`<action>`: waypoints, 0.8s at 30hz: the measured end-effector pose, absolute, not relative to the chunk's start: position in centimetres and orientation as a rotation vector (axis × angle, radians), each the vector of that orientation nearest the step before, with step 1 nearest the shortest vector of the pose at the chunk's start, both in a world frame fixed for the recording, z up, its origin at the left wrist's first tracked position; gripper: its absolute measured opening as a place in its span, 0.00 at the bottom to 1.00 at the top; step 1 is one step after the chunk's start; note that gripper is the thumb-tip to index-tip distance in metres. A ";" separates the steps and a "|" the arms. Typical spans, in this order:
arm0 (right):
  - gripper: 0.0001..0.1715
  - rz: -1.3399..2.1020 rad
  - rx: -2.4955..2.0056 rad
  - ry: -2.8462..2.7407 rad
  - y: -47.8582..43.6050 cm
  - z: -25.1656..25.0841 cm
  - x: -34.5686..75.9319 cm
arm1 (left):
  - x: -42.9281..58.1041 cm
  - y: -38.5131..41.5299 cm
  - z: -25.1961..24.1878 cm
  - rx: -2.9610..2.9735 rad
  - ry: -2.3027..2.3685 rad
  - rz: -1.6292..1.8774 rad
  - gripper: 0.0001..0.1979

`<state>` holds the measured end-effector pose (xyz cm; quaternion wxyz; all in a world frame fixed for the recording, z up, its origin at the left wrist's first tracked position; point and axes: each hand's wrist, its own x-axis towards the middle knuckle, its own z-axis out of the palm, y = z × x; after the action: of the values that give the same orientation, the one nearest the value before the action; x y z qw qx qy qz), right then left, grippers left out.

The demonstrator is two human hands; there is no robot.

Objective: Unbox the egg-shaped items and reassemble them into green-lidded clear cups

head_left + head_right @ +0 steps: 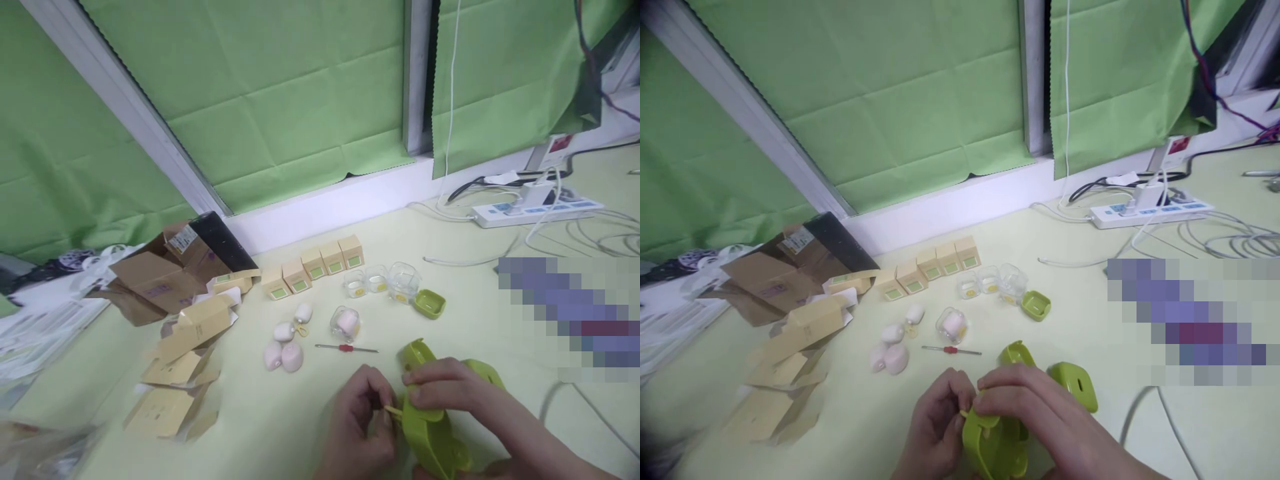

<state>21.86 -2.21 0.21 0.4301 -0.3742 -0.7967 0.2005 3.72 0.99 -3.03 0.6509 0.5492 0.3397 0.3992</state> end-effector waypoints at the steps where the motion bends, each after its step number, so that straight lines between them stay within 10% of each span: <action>1: 0.35 0.508 -0.971 -2.006 -2.0 0.3 21.9 | 3.4 1.3 -3.0 1.279 0.817 0.926 0.17; 11: 0.22 0.016 -1.640 -1.945 5.3 -4.3 27.6 | -2.0 4.3 -0.9 1.339 1.362 0.535 0.03; 24: 0.18 0.219 -1.771 -2.003 5.6 -4.4 28.5 | -2.6 9.6 3.0 2.374 2.057 -0.163 0.12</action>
<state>28.50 5.61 -4.42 0.2277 -0.6428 -0.7270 0.0796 -2.60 9.61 2.95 -0.0018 0.7546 0.6541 -0.0519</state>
